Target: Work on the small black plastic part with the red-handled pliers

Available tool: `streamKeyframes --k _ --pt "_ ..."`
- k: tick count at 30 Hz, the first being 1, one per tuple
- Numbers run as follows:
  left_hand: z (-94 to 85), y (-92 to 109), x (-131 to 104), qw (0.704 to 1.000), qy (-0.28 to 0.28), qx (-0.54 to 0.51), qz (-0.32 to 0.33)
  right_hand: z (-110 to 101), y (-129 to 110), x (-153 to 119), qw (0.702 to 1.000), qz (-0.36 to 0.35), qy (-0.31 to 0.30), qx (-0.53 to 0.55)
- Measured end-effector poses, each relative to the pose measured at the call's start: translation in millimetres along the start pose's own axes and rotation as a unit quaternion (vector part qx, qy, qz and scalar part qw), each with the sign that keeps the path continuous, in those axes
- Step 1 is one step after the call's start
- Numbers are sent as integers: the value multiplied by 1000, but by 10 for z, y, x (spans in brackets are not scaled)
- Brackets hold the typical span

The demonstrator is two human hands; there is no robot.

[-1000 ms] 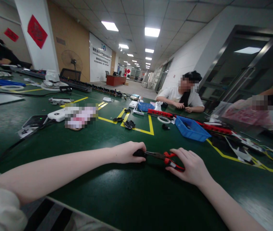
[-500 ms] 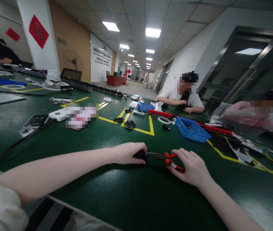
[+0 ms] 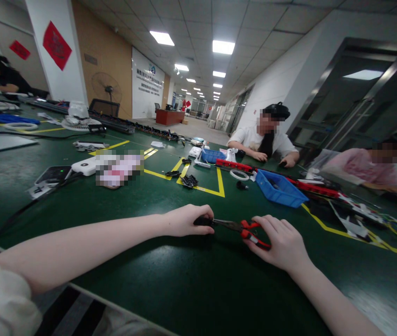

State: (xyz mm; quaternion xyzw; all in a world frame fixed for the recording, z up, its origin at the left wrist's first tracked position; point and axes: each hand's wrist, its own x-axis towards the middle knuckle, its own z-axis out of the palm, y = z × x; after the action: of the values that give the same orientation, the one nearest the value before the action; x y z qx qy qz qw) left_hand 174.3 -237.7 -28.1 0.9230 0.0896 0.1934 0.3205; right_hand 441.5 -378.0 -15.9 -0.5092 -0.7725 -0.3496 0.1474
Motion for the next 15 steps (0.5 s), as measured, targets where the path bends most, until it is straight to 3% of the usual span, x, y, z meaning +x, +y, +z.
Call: streamKeyframes --k 15 --pt "-9 31 -9 1000 -6 21 -8 25 -7 0 999 18 -14 33"
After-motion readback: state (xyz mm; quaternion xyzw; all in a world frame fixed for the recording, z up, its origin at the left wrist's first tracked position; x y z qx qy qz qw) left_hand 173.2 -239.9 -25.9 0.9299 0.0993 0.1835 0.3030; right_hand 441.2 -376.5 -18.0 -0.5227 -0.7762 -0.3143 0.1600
